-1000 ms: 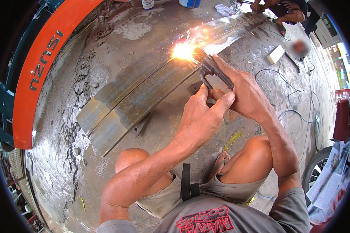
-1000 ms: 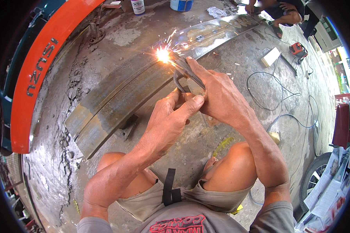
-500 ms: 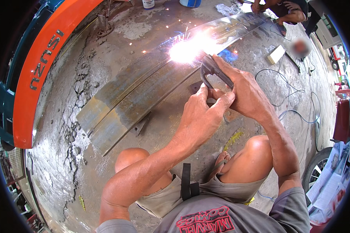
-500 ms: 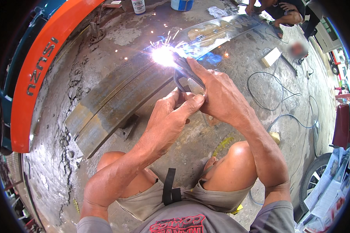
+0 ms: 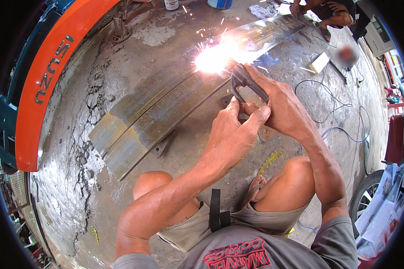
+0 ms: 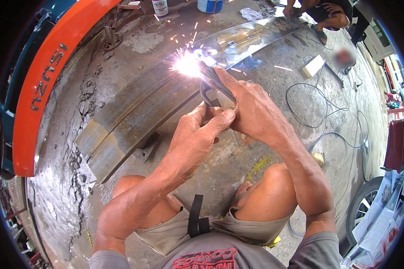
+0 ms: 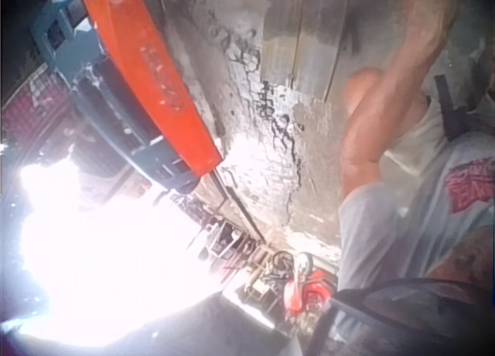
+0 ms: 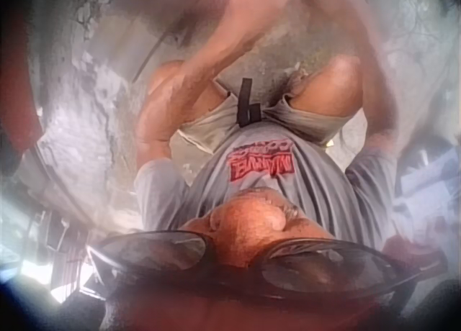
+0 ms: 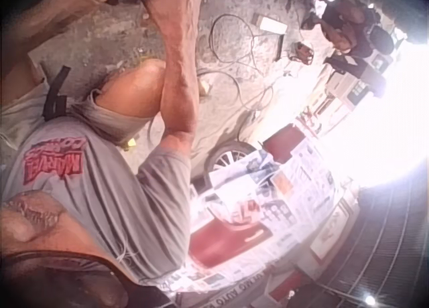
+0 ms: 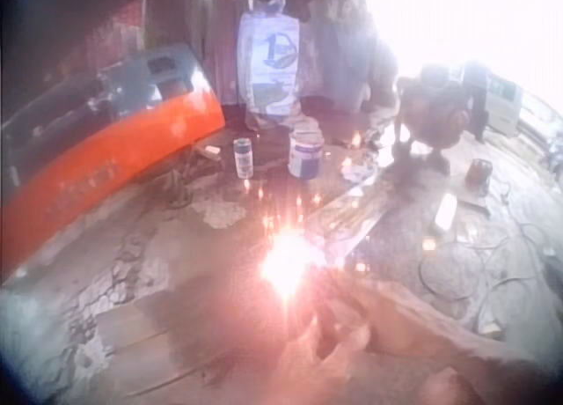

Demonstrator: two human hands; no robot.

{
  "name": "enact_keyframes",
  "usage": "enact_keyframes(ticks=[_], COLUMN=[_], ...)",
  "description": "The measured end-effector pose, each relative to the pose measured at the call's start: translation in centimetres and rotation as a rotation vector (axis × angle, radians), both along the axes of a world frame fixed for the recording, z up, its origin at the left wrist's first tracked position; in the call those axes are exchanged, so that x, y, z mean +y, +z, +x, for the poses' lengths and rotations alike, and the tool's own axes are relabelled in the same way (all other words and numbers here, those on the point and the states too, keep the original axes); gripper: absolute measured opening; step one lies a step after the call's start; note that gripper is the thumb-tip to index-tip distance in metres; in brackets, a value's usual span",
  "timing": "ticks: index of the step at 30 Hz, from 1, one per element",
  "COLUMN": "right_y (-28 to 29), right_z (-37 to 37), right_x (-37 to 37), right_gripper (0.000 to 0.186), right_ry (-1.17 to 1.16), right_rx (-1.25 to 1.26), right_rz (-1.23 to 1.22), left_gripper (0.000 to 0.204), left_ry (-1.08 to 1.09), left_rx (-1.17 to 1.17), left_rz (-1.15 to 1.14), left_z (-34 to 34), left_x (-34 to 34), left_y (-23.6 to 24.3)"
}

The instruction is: The person welds a long metal bar using a handheld welding torch, producing bright sparks. They pause to replace the welding rod and continue welding along the seam of the metal piece.

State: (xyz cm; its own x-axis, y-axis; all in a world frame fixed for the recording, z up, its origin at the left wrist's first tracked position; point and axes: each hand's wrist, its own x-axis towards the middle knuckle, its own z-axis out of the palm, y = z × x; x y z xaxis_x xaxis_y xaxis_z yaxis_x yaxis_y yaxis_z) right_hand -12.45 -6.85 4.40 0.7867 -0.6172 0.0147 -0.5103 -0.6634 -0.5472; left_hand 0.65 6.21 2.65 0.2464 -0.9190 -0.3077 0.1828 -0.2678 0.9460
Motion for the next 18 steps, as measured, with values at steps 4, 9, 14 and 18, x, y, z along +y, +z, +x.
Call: enact_keyframes(ticks=[4, 9, 14, 18], right_y=[-0.38, -0.05, -0.15, -0.10], right_z=[-0.14, 0.00, 0.03, 0.03], right_x=[-0.12, 0.04, 0.03, 0.05], right_gripper=[0.087, 0.088, 0.087, 0.085], right_ry=[0.016, -0.012, 0.003, 0.000], right_rx=[-0.025, 0.003, -0.024, -0.022], right_rz=[-0.015, 0.009, -0.008, -0.001], left_gripper=[0.055, 0.055, 0.056, 0.056], left_ry=[-0.020, -0.018, -0.023, -0.037], left_rx=[-0.021, -0.018, -0.017, -0.026], left_rz=[-0.005, -0.011, 0.015, 0.004], left_z=[0.08, 0.09, 0.15, 0.31], left_x=[0.06, 0.05, 0.06, 0.14], left_y=[-0.26, -0.12, -0.18, 0.29])
